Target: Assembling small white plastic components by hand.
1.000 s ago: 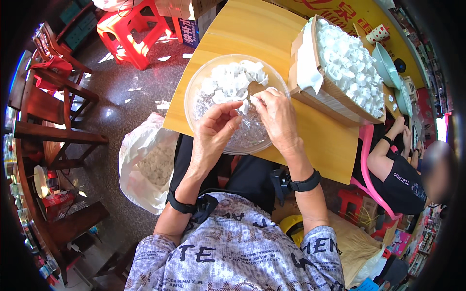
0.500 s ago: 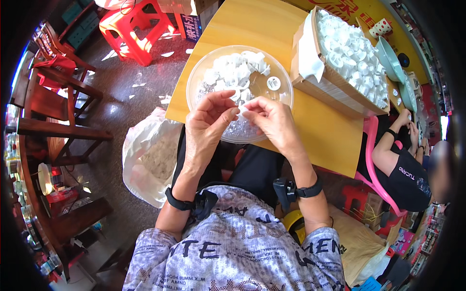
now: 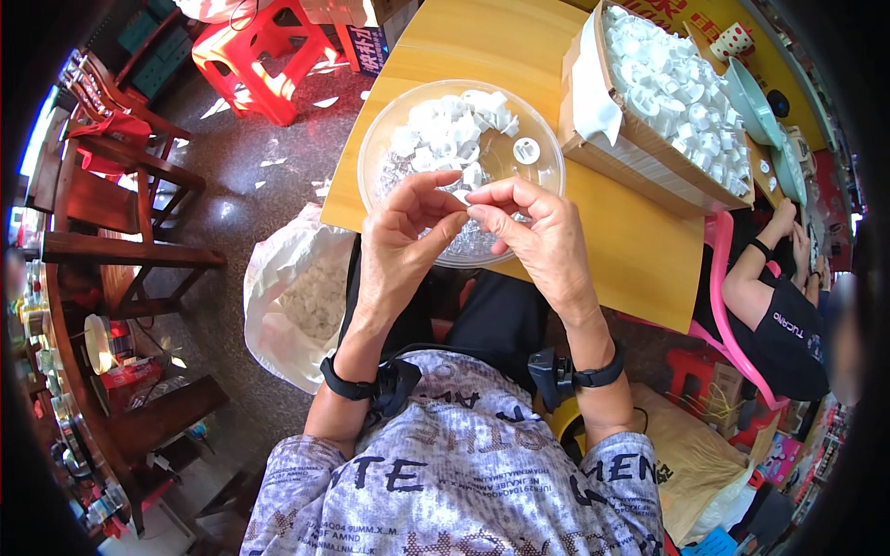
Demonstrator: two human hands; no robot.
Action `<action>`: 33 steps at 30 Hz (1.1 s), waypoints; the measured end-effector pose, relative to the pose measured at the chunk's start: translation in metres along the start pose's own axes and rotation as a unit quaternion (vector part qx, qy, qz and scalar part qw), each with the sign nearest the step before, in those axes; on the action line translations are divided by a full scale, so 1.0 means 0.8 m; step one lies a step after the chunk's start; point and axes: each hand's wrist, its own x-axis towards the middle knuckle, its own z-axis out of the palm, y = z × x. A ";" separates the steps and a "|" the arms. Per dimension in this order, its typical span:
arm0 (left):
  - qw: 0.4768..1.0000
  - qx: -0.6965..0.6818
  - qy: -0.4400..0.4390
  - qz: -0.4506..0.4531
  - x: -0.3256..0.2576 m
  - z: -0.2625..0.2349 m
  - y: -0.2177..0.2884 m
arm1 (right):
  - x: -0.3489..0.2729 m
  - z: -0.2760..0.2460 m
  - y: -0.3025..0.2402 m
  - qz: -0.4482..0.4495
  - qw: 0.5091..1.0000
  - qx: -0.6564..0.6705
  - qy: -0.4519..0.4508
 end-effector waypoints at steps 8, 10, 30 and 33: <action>0.951 0.303 0.044 0.032 0.003 0.002 0.004 | 0.005 -0.015 0.014 0.009 0.998 0.012 0.066; 0.892 0.433 0.032 0.123 0.005 0.000 -0.006 | 0.005 -0.011 0.015 0.006 0.998 0.014 0.066; 0.985 -0.166 -0.011 -0.051 0.000 0.009 0.002 | -0.024 0.012 0.001 -0.080 0.987 0.068 0.120; 0.975 -0.214 -0.007 -0.055 -0.002 0.013 0.008 | -0.026 0.016 -0.003 -0.095 0.984 0.079 0.129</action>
